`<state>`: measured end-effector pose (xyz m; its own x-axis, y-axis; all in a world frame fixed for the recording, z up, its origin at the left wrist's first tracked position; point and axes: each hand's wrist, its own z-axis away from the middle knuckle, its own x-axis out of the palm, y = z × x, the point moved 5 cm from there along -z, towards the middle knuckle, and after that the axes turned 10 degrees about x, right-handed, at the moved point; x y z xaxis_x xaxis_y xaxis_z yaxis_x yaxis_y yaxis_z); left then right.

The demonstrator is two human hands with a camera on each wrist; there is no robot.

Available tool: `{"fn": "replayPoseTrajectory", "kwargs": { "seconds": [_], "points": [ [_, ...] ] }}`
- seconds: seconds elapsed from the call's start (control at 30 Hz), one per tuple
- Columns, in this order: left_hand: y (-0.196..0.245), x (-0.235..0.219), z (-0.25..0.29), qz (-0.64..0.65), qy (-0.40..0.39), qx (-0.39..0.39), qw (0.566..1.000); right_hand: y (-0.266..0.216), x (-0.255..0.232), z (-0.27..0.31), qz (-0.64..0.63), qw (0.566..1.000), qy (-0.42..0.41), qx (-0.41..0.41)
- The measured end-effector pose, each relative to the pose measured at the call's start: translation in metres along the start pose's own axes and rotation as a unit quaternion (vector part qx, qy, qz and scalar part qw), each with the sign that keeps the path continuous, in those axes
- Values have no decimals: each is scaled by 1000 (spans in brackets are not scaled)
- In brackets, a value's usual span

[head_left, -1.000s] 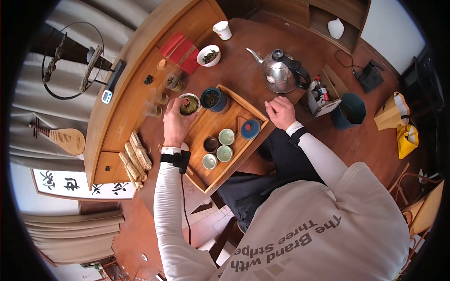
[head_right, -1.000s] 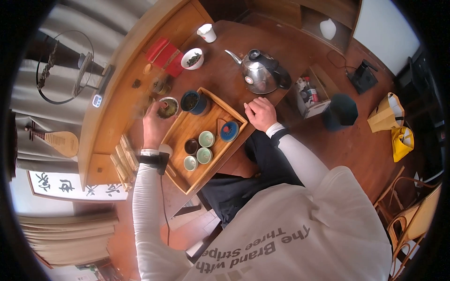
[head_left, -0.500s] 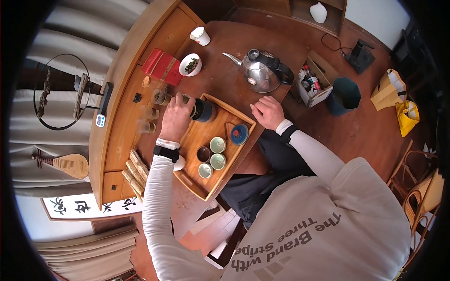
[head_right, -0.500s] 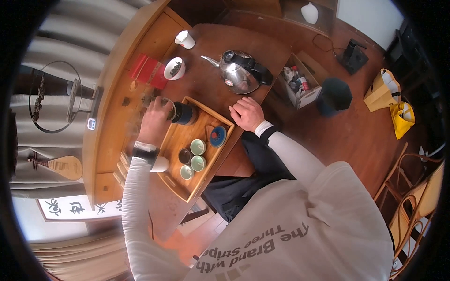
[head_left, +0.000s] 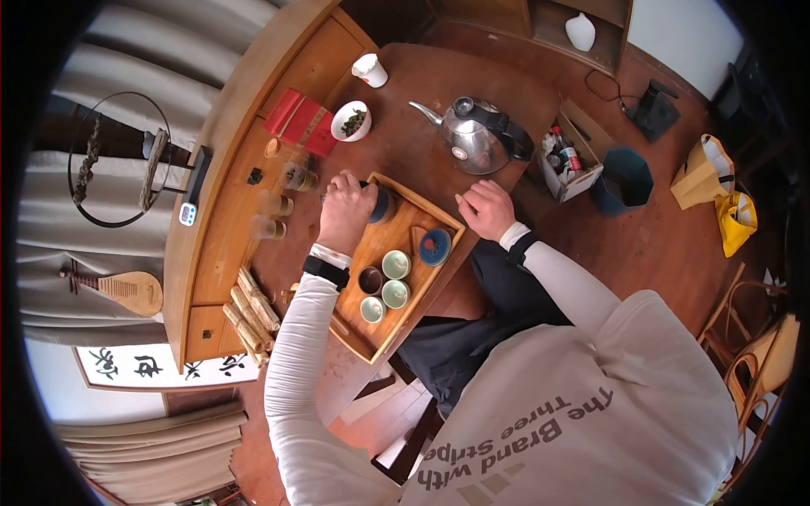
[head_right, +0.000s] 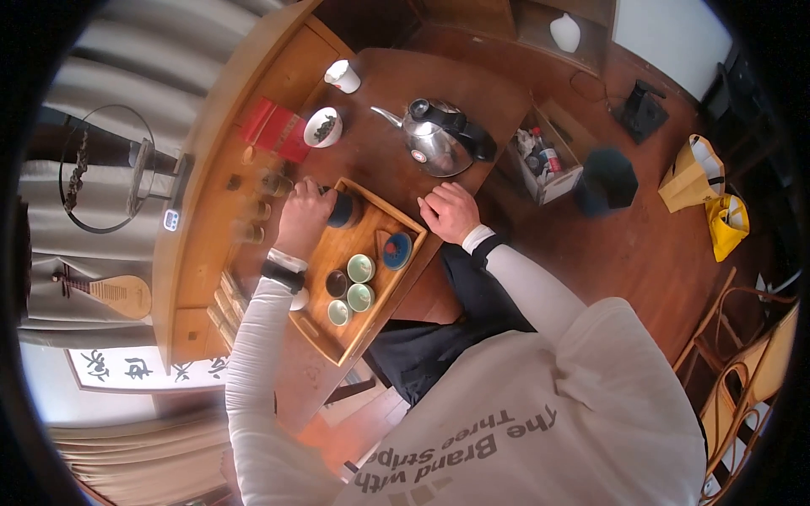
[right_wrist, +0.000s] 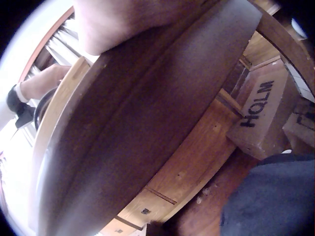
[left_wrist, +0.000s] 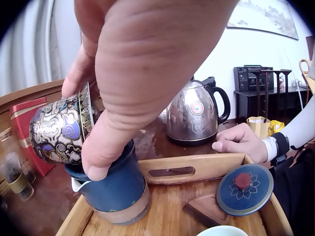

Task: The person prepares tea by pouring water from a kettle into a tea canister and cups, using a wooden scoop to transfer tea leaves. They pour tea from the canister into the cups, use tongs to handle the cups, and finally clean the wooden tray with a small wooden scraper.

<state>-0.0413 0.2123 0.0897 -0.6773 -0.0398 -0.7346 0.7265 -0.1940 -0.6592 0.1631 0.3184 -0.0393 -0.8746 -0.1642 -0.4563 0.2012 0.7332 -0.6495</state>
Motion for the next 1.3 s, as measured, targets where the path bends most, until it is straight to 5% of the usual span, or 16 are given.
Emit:
{"fn": "replayPoseTrajectory", "kwargs": {
  "seconds": [1.3],
  "points": [
    [9,1,-7,-36,35,-69,996,-9,-1,-2,6,1000,-8,-7]
  ]
}}
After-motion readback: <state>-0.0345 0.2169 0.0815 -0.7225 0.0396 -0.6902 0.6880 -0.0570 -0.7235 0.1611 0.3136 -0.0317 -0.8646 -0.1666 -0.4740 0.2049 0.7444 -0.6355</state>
